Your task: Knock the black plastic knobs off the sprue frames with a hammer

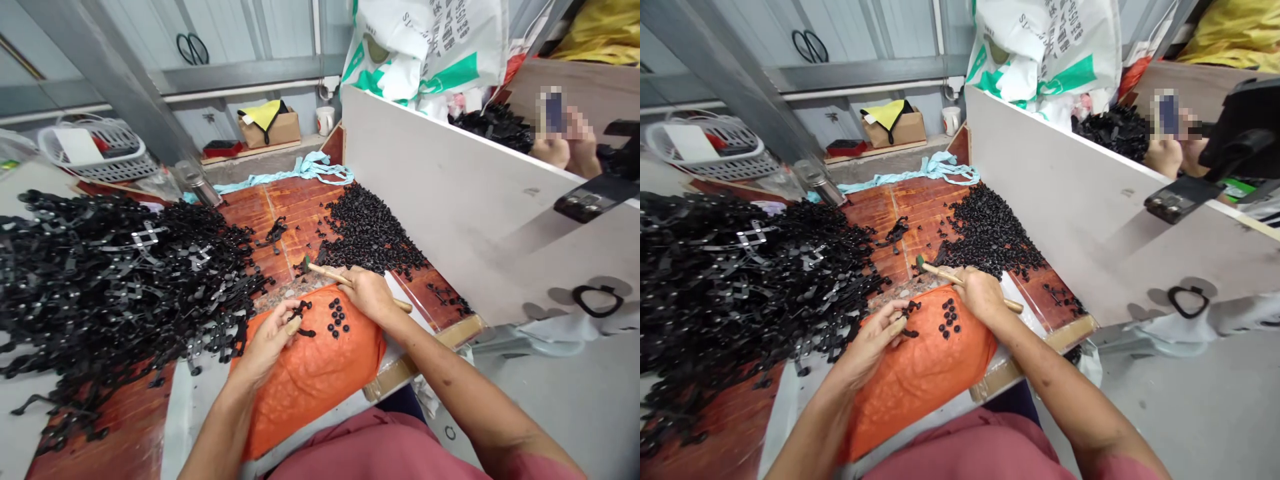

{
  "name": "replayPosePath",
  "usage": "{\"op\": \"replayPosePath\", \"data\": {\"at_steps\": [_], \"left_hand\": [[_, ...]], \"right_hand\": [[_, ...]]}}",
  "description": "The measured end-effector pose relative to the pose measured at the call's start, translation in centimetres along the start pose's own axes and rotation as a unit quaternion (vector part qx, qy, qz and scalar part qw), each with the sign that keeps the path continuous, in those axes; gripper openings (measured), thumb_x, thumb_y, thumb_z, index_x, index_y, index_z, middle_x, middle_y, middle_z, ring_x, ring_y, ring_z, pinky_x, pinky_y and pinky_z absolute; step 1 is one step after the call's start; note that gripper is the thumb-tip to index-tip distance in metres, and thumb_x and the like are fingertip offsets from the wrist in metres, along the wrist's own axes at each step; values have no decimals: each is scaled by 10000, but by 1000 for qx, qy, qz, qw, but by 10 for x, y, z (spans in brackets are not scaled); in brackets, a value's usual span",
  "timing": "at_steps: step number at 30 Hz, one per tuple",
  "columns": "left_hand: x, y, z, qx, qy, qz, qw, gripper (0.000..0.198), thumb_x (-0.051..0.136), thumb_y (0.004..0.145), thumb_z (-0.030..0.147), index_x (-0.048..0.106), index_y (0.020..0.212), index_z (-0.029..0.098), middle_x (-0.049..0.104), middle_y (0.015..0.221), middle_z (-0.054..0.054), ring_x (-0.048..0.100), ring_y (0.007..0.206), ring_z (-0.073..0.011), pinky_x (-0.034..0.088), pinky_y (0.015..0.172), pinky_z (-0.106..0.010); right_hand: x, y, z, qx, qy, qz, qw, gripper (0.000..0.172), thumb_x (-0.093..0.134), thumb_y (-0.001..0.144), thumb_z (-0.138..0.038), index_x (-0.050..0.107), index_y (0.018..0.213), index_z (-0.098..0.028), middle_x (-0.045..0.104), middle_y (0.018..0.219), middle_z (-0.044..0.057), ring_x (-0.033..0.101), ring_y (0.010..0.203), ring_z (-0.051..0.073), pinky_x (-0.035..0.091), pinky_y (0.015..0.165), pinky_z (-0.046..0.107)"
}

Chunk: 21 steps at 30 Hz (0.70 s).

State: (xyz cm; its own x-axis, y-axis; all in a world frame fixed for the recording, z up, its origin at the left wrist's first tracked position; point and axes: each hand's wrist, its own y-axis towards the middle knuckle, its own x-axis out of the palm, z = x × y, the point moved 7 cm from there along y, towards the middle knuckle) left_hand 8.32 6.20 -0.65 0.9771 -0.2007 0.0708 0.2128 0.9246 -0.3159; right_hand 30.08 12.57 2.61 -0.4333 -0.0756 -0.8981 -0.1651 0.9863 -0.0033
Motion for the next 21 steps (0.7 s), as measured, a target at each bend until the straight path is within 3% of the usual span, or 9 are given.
{"op": "replayPosePath", "data": {"at_steps": [3, 6, 9, 12, 14, 16, 18, 21], "left_hand": [[4, -2, -6, -6, -19, -5, 1000, 499, 721, 812, 563, 545, 1118, 211, 454, 728, 68, 420, 570, -73, 374, 605, -225], [0, -5, -8, -8, -1, 24, 1000, 462, 712, 810, 540, 526, 1071, 207, 481, 731, 60, 456, 575, -83, 385, 577, -222], [-15, -9, -7, 11, 18, 86, 996, 503, 694, 825, 463, 496, 1231, 243, 456, 718, 69, 433, 573, -97, 361, 529, -208], [-30, -18, -4, 38, 112, 118, 986, 466, 589, 901, 426, 527, 1336, 271, 567, 828, 12, 535, 698, -142, 412, 582, -232], [-32, -24, 0, 71, 218, 98, 968, 353, 519, 941, 399, 644, 1237, 254, 651, 1006, -53, 611, 912, -196, 487, 756, -293], [-30, -31, 2, 100, 317, 74, 940, 321, 504, 947, 355, 705, 1176, 252, 666, 1106, -83, 611, 1057, -238, 485, 918, -360], [-26, -36, 2, 104, 400, 63, 908, 330, 510, 939, 316, 724, 1182, 255, 658, 1098, -101, 621, 1049, -251, 488, 940, -384], [-21, -40, -3, 79, 511, 47, 855, 348, 480, 956, 290, 744, 1182, 265, 637, 1078, -121, 644, 942, -239, 513, 838, -356]], "right_hand": [[1, 6, 1, -10, -36, -10, 999, 227, 539, 944, -283, 751, 986, -216, 718, 990, 72, 634, 825, 192, 392, 718, 280], [-3, 7, 1, -18, -50, -8, 999, 243, 520, 936, -245, 737, 1044, -232, 736, 1005, 62, 645, 850, 198, 396, 725, 274], [-5, 5, -7, -31, -42, -13, 999, 266, 489, 970, -276, 723, 1095, -255, 751, 985, 29, 657, 829, 174, 404, 711, 252], [3, 3, -28, -49, -34, -44, 997, 230, 537, 962, -336, 749, 968, -247, 754, 859, 11, 659, 733, 155, 387, 627, 245], [12, 1, -46, -62, -36, -67, 995, 207, 584, 931, -344, 757, 869, -247, 747, 783, 10, 661, 691, 164, 367, 585, 257], [21, 0, -63, -78, -44, -86, 992, 189, 595, 906, -299, 764, 843, -246, 751, 765, 28, 675, 693, 188, 370, 583, 270], [27, 0, -76, -91, -59, -101, 989, 202, 576, 887, -231, 773, 844, -224, 758, 769, 67, 691, 704, 219, 391, 603, 285], [29, 1, -84, -100, -81, -112, 985, 222, 555, 881, -188, 777, 867, -188, 768, 821, 121, 711, 754, 255, 434, 652, 305]]}}
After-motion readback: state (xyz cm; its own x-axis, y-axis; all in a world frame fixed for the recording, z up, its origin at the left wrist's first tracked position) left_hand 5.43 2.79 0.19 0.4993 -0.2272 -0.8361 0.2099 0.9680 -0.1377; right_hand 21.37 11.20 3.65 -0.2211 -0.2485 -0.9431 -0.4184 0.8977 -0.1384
